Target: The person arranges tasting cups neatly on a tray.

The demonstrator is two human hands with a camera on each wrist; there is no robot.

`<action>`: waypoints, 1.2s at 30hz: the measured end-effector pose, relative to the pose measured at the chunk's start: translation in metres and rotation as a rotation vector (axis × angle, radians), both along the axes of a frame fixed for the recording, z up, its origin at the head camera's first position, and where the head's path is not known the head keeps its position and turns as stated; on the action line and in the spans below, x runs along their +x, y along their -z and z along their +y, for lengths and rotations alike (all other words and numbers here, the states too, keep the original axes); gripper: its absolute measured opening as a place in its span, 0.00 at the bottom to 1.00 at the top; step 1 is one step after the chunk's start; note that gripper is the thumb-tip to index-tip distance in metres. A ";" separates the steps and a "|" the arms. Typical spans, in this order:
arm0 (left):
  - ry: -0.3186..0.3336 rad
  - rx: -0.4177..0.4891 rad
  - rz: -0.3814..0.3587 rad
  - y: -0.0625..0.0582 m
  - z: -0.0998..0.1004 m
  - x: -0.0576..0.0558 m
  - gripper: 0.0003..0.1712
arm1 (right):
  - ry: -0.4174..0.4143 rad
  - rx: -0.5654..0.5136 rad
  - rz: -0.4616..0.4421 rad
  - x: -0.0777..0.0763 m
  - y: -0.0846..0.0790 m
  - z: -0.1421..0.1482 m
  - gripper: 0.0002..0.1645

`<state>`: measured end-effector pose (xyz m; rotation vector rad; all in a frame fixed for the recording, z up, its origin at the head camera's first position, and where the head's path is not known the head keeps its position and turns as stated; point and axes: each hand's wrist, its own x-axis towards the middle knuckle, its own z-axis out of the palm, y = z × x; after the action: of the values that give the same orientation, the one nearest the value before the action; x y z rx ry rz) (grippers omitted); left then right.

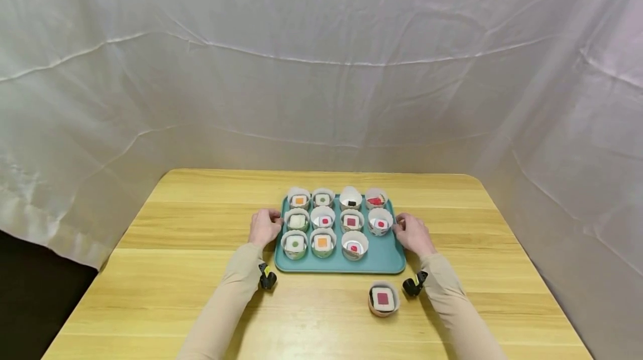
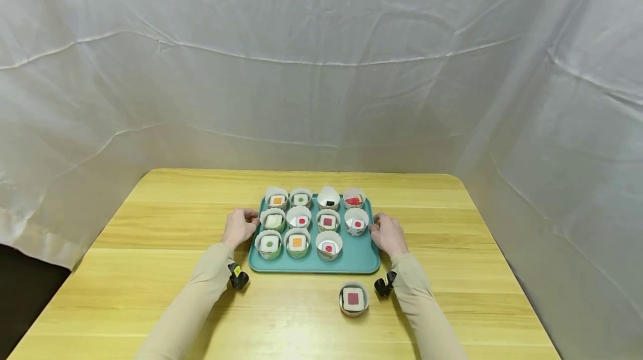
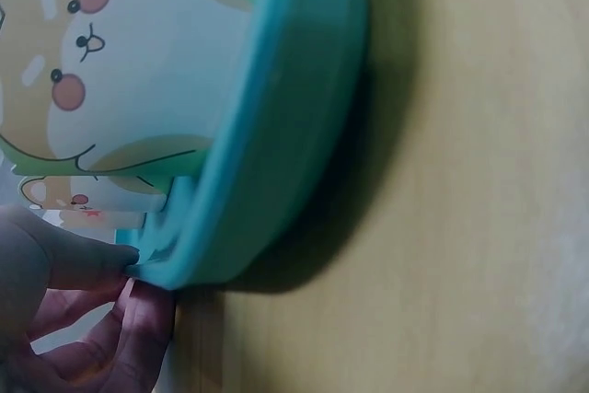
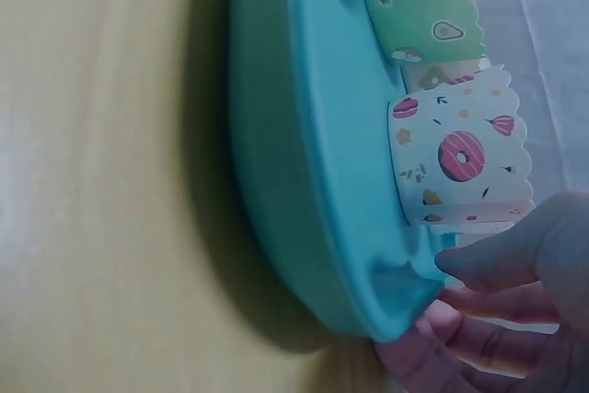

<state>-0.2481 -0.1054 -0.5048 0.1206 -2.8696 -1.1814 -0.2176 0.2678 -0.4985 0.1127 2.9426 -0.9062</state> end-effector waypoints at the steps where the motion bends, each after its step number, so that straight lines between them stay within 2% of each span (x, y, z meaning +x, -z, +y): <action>1: -0.001 -0.001 -0.001 0.000 0.000 0.000 0.13 | 0.007 -0.001 0.002 0.001 -0.001 0.000 0.19; 10: 0.006 0.022 -0.014 -0.002 -0.001 0.000 0.13 | 0.028 0.017 0.060 0.010 -0.013 0.000 0.18; 16: 0.003 0.030 -0.012 -0.001 -0.002 -0.001 0.12 | -0.009 0.035 0.093 0.016 -0.029 -0.002 0.17; 21: 0.000 0.036 -0.015 0.000 -0.001 -0.001 0.12 | -0.103 0.035 0.096 0.022 -0.044 -0.003 0.14; 28: 0.005 0.038 -0.015 0.000 0.000 0.000 0.12 | -0.264 0.088 -0.023 0.031 -0.067 -0.007 0.15; 32: 0.004 0.039 -0.019 0.000 -0.001 0.000 0.12 | -0.378 0.102 -0.087 0.038 -0.077 -0.012 0.20; 36: 0.004 0.037 -0.025 0.000 -0.001 0.000 0.12 | -0.496 0.065 -0.184 0.046 -0.089 -0.017 0.26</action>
<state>-0.2484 -0.1063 -0.5051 0.1316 -2.8710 -1.2434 -0.1718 0.2505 -0.4100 -0.4814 2.6373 -0.6815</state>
